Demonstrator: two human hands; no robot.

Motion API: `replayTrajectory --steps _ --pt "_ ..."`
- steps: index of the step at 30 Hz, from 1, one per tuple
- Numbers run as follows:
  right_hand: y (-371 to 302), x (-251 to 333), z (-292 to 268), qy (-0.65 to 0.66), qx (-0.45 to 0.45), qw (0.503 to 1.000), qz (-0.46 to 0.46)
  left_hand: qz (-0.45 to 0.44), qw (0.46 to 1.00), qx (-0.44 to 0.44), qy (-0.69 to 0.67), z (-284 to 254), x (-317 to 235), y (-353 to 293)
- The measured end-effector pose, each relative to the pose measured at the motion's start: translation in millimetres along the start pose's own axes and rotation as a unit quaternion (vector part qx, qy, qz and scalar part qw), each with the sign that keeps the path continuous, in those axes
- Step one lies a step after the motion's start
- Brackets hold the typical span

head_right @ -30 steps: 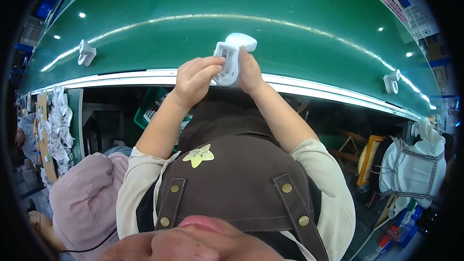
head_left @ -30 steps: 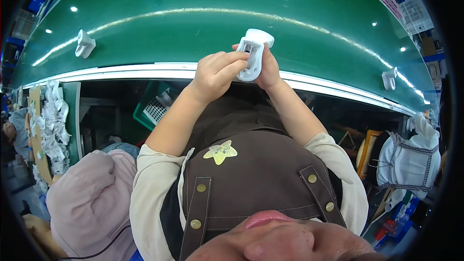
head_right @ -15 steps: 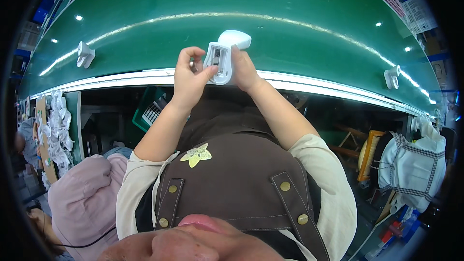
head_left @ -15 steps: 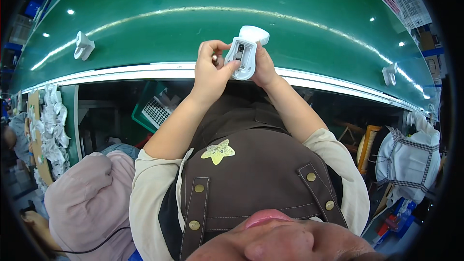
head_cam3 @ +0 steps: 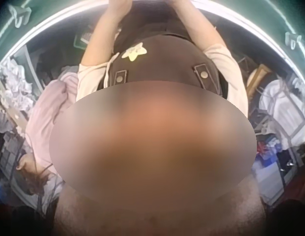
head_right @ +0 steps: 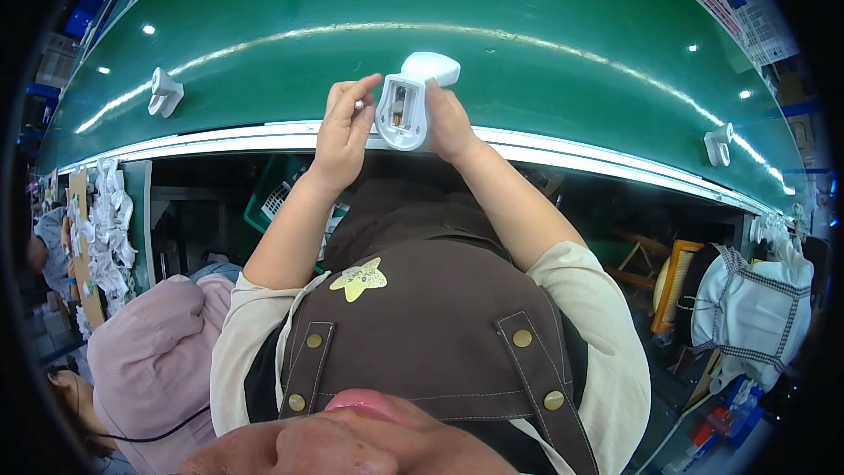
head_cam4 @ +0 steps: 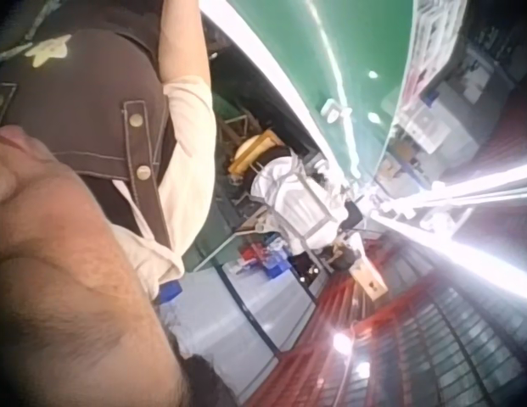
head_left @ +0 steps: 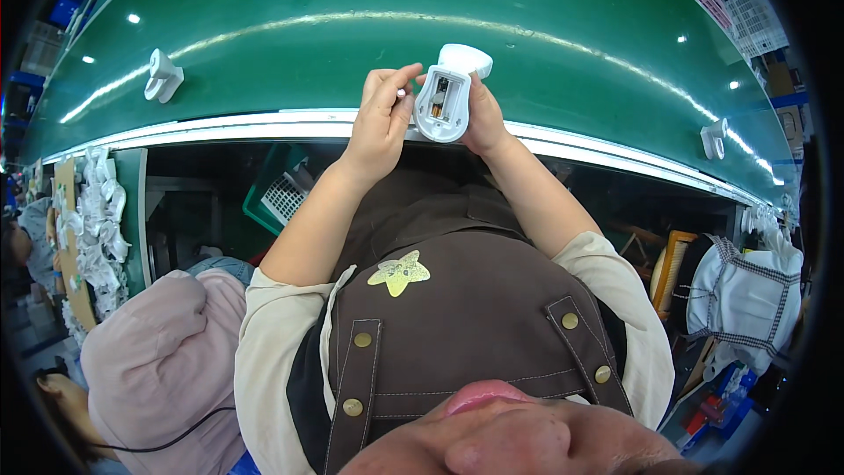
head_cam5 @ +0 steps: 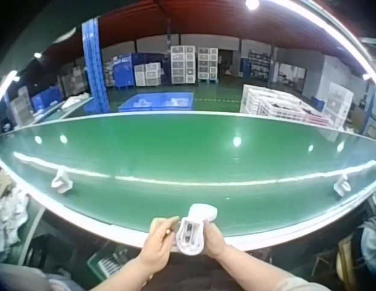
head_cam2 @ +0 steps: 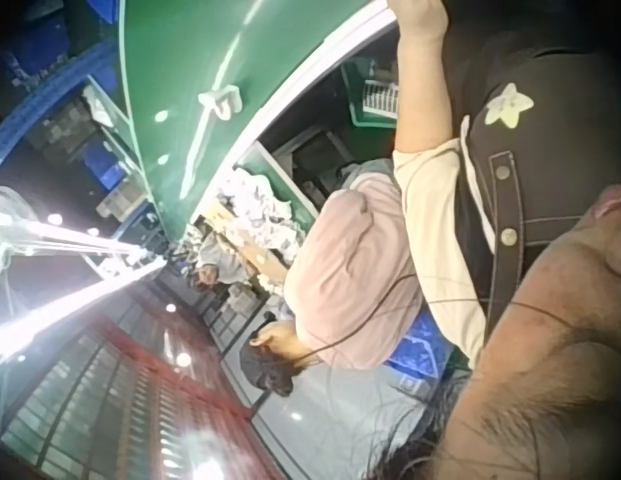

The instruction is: Assembling miniature toy toilets on a factory production line.

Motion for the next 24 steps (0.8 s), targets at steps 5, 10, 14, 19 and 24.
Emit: replayTrajectory --steps 5,10,14,19,24 --pt "-1 -2 4 0.014 0.013 1.000 0.008 0.022 0.997 -0.007 0.075 -8 -1 -3" --pt "2 -1 2 0.015 -0.015 1.000 -0.012 0.108 0.987 -0.069 0.098 -17 -37 -6" --pt "-1 -2 6 -0.007 0.003 1.000 0.002 0.154 0.970 -0.022 0.189 7 -51 -7" --pt "-2 2 4 -0.034 -0.011 0.999 -0.016 0.139 0.971 -0.060 0.185 1 -57 -6" --pt "-4 4 7 -0.056 -0.031 0.998 -0.010 0.176 0.960 -0.041 0.213 4 -57 -2"
Point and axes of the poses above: each hand's wrist, its own y-axis towards the middle knuckle, its own z-axis out of the palm, x = y × z, the point moved 10 cm from there along y, towards the middle knuckle, and after that the axes turned 8 degrees about -y, right-handed, at the moved point
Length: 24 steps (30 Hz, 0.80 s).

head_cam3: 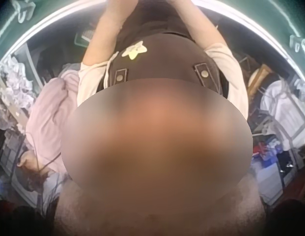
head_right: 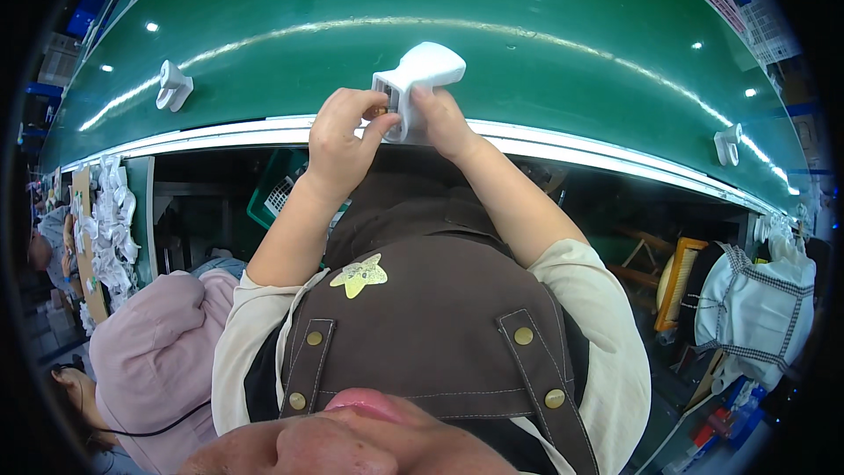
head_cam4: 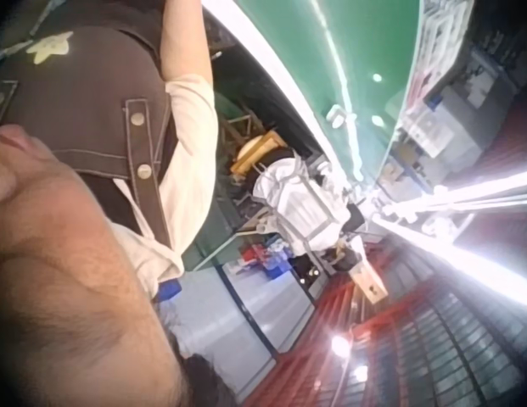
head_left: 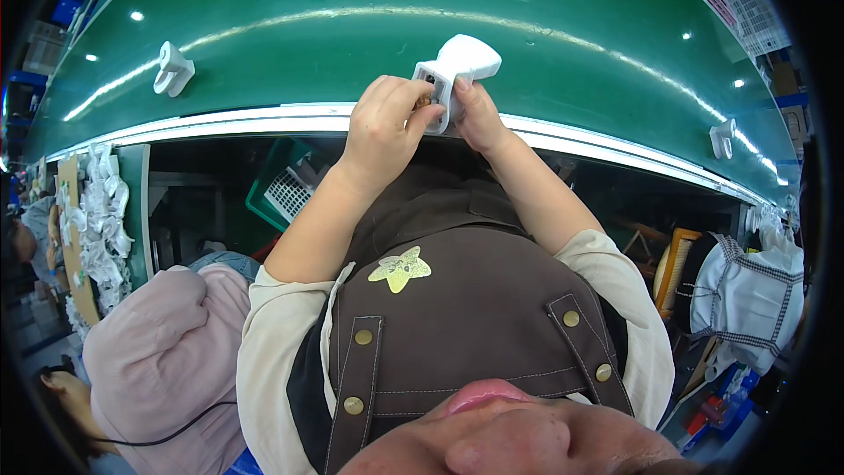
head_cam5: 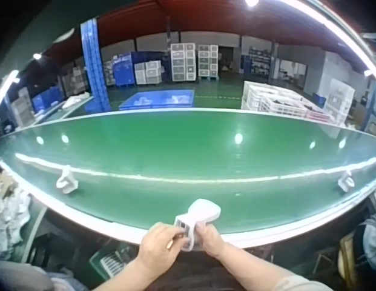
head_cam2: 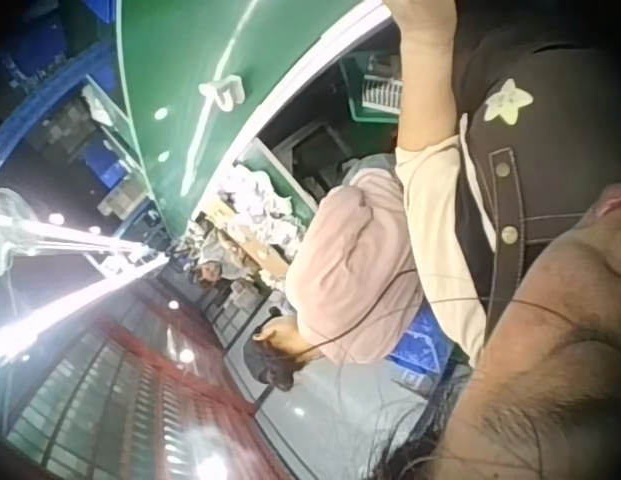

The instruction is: Assembling miniature toy toilets on a factory production line.

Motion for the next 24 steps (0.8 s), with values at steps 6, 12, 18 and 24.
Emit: replayTrajectory --steps 6,12,18,24 --pt "-1 2 1 0.001 0.007 1.000 0.002 0.012 0.996 -0.064 -0.057 6 13 -5" --pt "2 -1 -5 0.019 -0.012 1.000 -0.001 0.100 0.989 -0.106 -0.025 9 0 -4" --pt "4 4 -4 0.018 -0.007 1.000 -0.016 0.074 0.994 -0.068 0.044 17 5 -12" --pt "5 -6 -7 0.041 -0.009 0.999 0.001 0.051 0.996 -0.019 0.073 26 3 -19"
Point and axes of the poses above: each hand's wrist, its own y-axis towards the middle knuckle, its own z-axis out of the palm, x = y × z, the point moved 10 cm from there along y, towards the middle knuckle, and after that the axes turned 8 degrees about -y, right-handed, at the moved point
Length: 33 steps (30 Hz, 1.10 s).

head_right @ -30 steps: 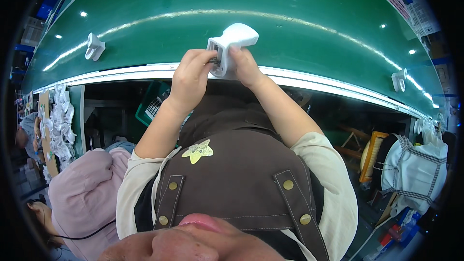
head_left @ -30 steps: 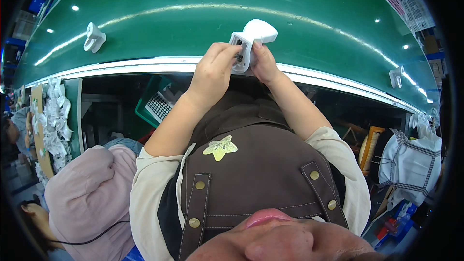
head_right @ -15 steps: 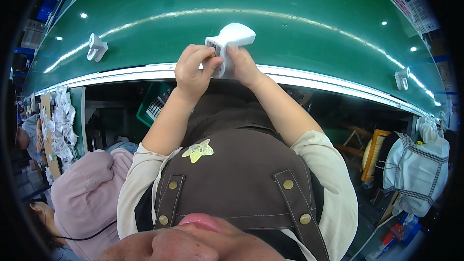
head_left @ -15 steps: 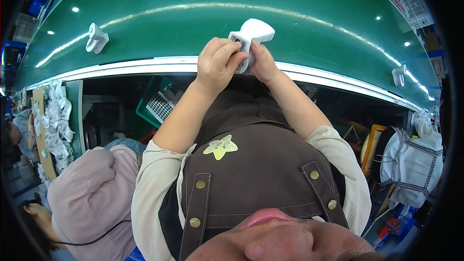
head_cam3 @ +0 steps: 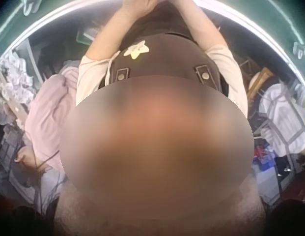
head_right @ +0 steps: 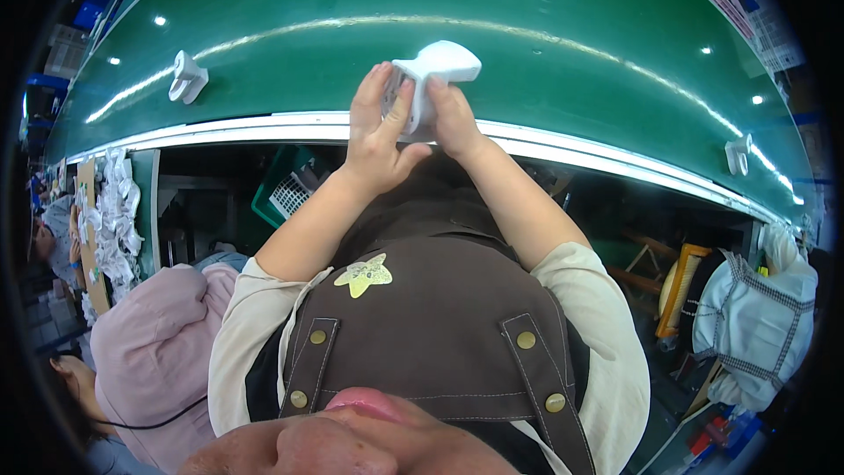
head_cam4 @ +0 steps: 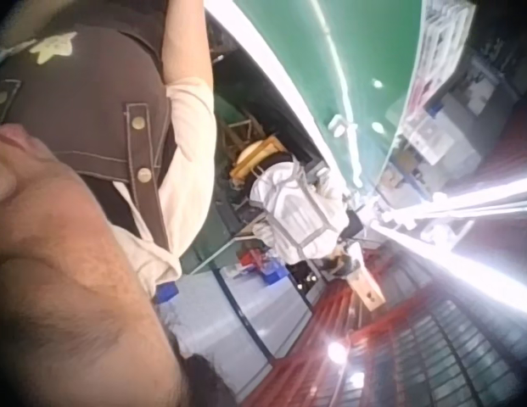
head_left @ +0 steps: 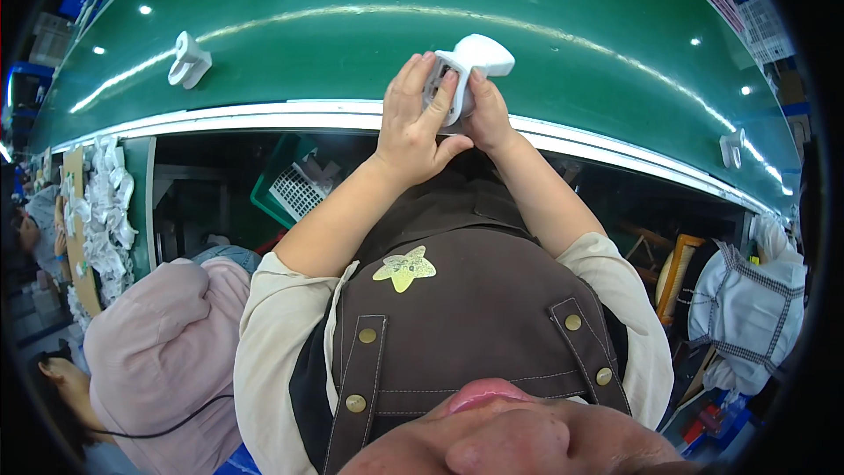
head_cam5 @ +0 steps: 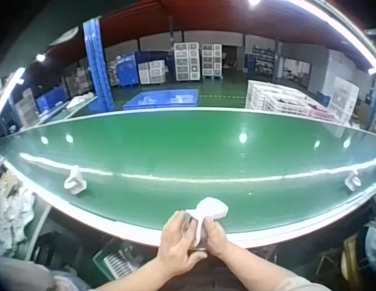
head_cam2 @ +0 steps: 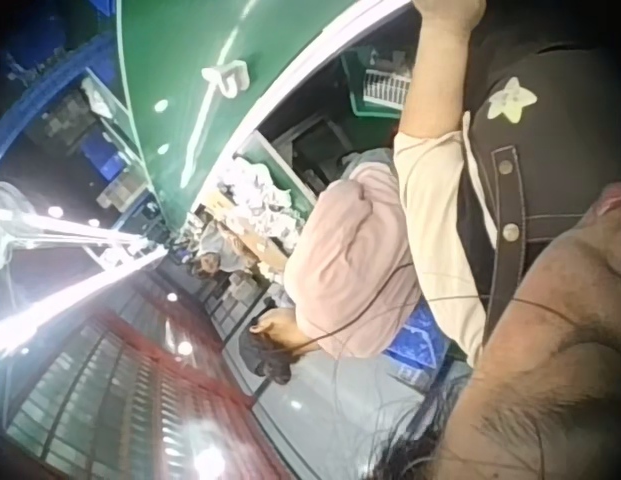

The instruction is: Assembling miniature toy toilets on a factory production line.

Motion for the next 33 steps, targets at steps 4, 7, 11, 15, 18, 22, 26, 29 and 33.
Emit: replayTrajectory --steps 4,7,11,15,18,22,26,29,33 --pt "-3 -4 -3 -0.141 0.013 0.989 -0.052 -0.020 0.996 -0.017 -0.089 4 22 -8" --pt "-5 -13 -1 -0.117 0.043 0.992 0.030 -0.009 0.993 -0.047 -0.103 0 25 -7" --pt "-2 9 4 0.017 -0.082 0.996 0.011 -0.048 0.984 -0.110 -0.132 3 37 -13" --pt "-2 23 3 0.037 -0.126 0.989 -0.062 -0.067 0.981 -0.089 -0.160 12 44 -12" --pt "-7 31 -11 0.011 -0.205 0.972 -0.115 -0.087 0.980 -0.050 -0.173 20 44 -9" --pt "-9 38 -16 0.029 -0.217 0.970 -0.106 -0.091 0.977 -0.033 -0.192 13 40 2" --pt "-9 49 -24 0.034 -0.202 0.972 -0.117 -0.011 0.999 0.020 -0.039 -9 43 9" --pt "-9 54 -29 0.031 -0.191 0.974 -0.118 -0.085 0.996 -0.002 0.021 -23 75 -5" --pt "-8 53 -30 0.029 -0.180 0.978 -0.098 -0.099 0.994 -0.037 -0.002 -23 77 -4"
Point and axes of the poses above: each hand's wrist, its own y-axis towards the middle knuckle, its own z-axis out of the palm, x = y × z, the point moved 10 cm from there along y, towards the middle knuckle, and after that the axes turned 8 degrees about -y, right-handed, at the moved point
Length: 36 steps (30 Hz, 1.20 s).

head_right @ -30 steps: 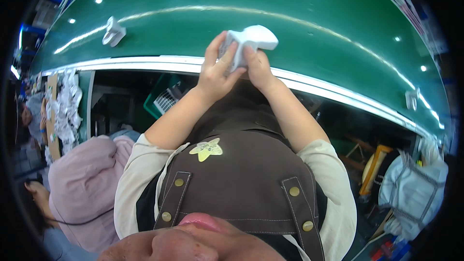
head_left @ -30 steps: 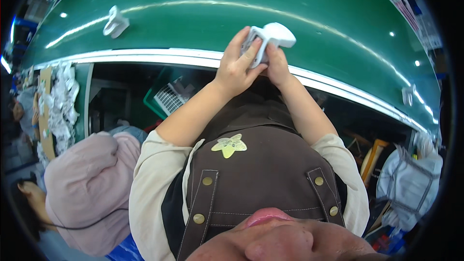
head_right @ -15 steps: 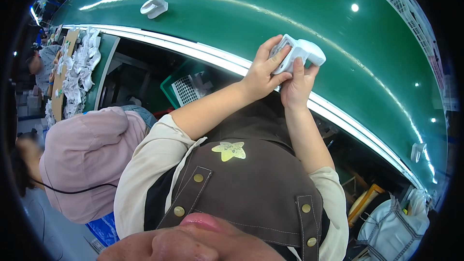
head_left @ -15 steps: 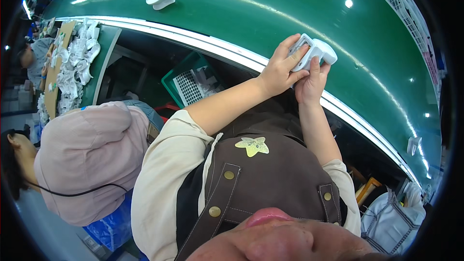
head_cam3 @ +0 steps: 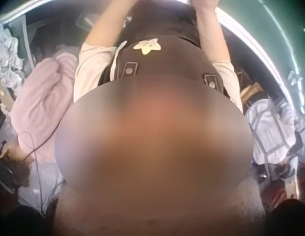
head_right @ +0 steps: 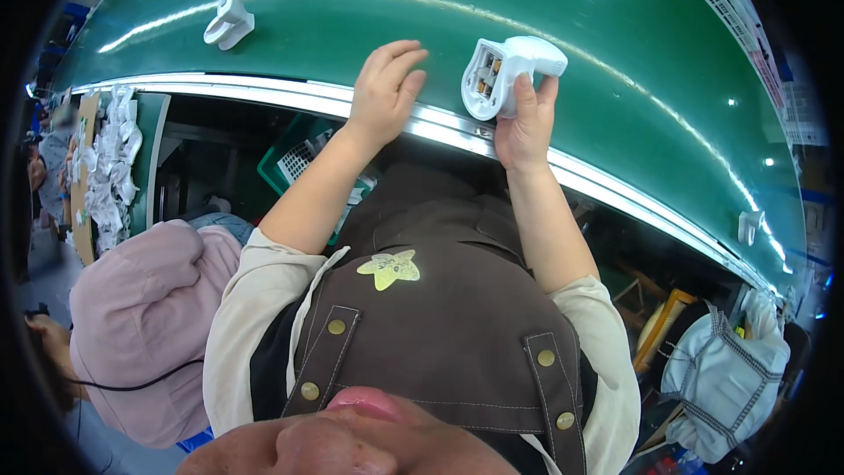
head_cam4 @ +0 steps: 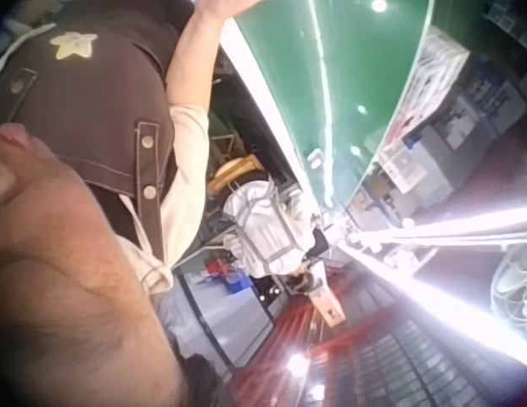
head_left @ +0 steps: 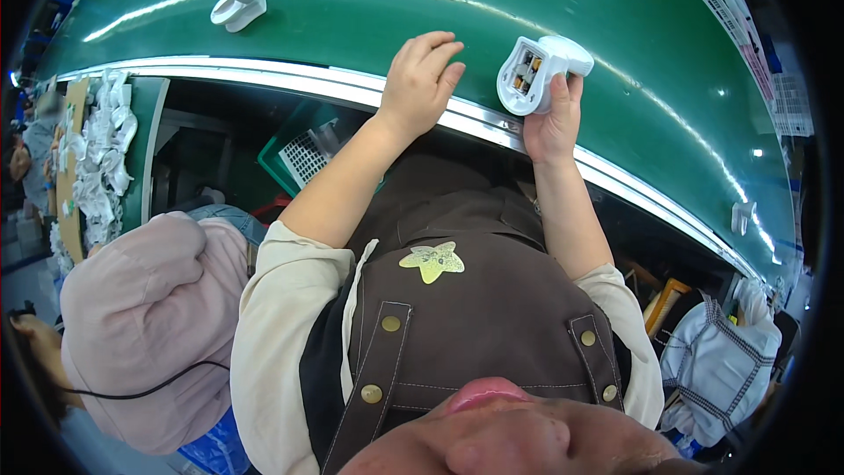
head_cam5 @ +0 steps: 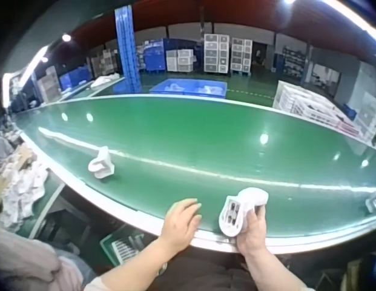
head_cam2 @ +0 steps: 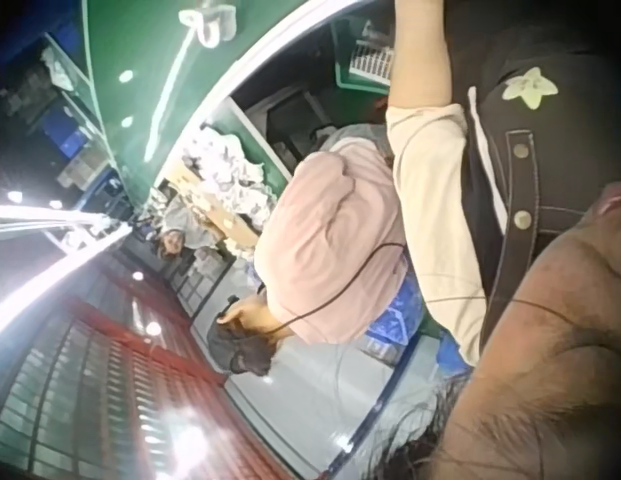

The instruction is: Assembling miniature toy toilets on a factory production line.

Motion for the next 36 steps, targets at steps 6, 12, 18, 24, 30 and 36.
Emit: replayTrajectory --steps 6,12,18,24,30,36 --pt "2 -1 -2 -0.006 0.005 1.000 0.004 0.048 0.998 0.038 0.034 14 -15 -3" --pt "3 -4 -1 0.003 0.012 1.000 0.023 0.049 0.997 0.035 0.040 16 -16 -3" --pt "8 1 2 -0.059 0.020 0.998 0.020 0.043 0.998 0.033 0.035 16 -13 -3" --pt "21 47 33 -0.495 0.074 0.837 -0.220 0.032 0.999 0.026 0.030 13 -12 -2" --pt "25 48 75 -0.736 0.176 0.549 -0.354 0.052 0.998 0.014 0.045 12 -13 -3" --pt "42 64 65 -0.748 0.147 0.603 -0.237 0.054 0.997 0.012 0.047 13 -14 -5"
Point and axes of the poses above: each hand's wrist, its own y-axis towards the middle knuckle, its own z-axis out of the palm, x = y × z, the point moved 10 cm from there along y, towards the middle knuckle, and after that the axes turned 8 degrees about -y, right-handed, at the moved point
